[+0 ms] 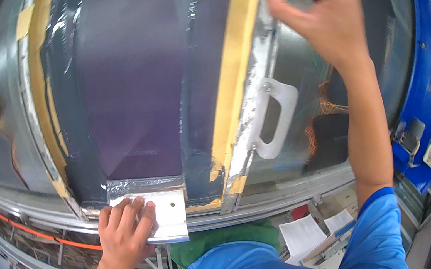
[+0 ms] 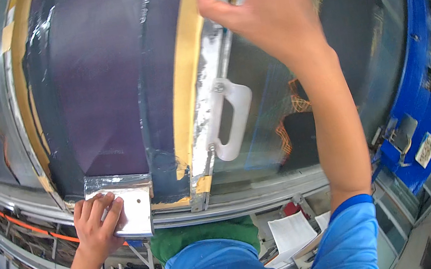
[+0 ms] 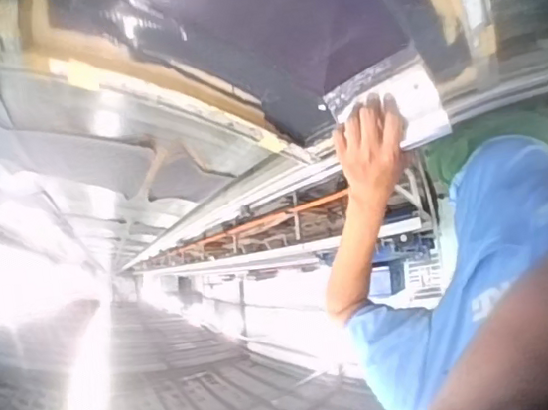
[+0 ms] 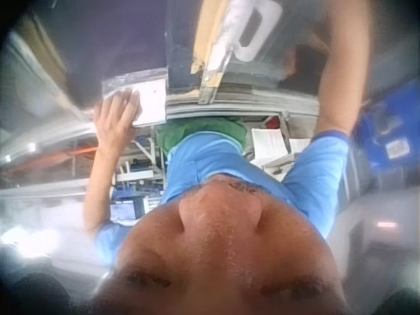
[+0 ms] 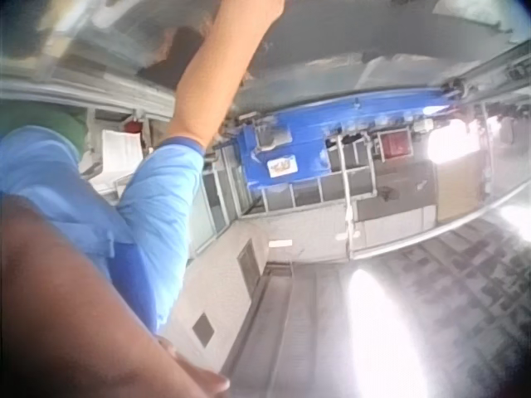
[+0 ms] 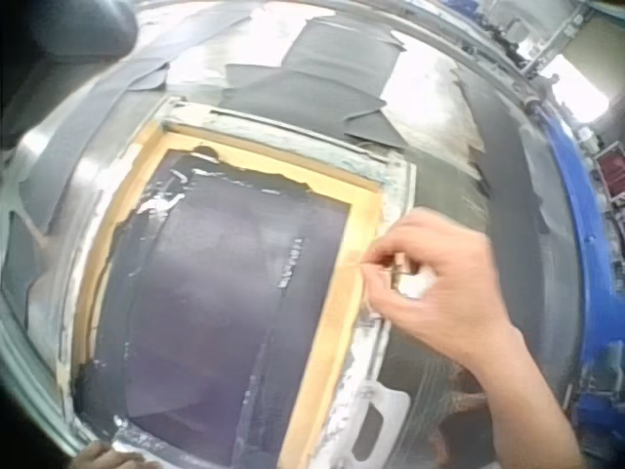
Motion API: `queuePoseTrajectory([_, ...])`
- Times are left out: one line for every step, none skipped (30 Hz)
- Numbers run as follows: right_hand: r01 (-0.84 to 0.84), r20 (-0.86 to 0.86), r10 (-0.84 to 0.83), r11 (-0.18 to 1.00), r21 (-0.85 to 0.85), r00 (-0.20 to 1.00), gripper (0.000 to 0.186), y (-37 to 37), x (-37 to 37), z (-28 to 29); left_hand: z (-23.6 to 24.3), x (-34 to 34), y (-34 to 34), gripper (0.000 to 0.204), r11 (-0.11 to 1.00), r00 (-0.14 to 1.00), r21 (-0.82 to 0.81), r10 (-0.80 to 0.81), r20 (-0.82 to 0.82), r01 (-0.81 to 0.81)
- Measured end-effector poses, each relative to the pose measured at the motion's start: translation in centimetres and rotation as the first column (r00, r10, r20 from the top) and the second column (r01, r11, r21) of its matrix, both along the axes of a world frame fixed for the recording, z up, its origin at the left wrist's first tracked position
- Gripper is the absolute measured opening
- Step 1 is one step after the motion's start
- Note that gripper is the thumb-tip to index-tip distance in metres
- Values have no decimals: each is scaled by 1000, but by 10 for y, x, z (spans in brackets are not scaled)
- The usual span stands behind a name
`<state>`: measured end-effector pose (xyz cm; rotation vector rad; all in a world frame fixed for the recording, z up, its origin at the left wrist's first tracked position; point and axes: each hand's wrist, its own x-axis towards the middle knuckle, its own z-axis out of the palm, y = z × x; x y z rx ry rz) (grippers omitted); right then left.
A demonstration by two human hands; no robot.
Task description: The person uses a squeegee to pull ink across a screen printing frame, repeatedly smoothing the ink layer over the stencil. The person then lifts the frame and scrapes excess ink from the squeegee before returning to the frame to continue printing.
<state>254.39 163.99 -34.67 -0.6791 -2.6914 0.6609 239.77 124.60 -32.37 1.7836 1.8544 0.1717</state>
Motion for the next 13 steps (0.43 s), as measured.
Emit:
queuePoseTrajectory([-8,-142,9,1000,10,990,10,8,26,5,2,2,1,41,1000,1000,-9,9,1,-9])
queuePoseTrajectory([74,-223,-89,994,-75,971,10,12,49,11,5,5,0,41,1000,1000,-19,14,3,-14])
queuePoseTrajectory([166,-307,-238,956,-243,921,9,9,76,18,1,7,-6,41,1000,1000,-2,19,-8,-19])
queuePoseTrajectory([234,-369,-391,884,-404,843,7,5,104,24,2,8,-4,40,1000,1000,-20,7,-12,-7])
queuePoseTrajectory([307,-345,-492,828,-470,799,8,3,138,24,2,9,-4,42,999,1000,-32,-2,-5,2])
queuePoseTrajectory([375,-320,-592,758,-534,740,8,1,176,23,1,8,-3,43,999,1000,-47,-17,-2,17])
queuePoseTrajectory([441,-261,-645,713,-545,718,11,-2,206,16,1,7,-3,44,999,1000,-44,-29,0,29])
queuePoseTrajectory([535,-180,-719,638,-554,671,12,-7,235,9,0,7,0,46,998,999,-44,-40,1,40])
queuePoseTrajectory([581,-131,-754,592,-559,643,12,-14,255,0,0,7,4,53,997,999,-62,-36,23,37])
queuePoseTrajectory([609,-86,-777,552,-570,624,13,-16,267,-9,-2,5,-1,57,997,998,-65,-49,24,51])
queuePoseTrajectory([619,-59,-783,534,-576,620,13,-19,276,-17,-1,2,-5,55,995,997,-68,-74,7,75])
queuePoseTrajectory([632,-28,-788,513,-581,615,13,-23,283,-26,-1,0,-4,53,992,995,-73,-100,-6,100])
queuePoseTrajectory([633,-41,-787,525,-569,616,13,-26,291,-35,-1,-3,-7,57,989,995,-112,-99,-12,97])
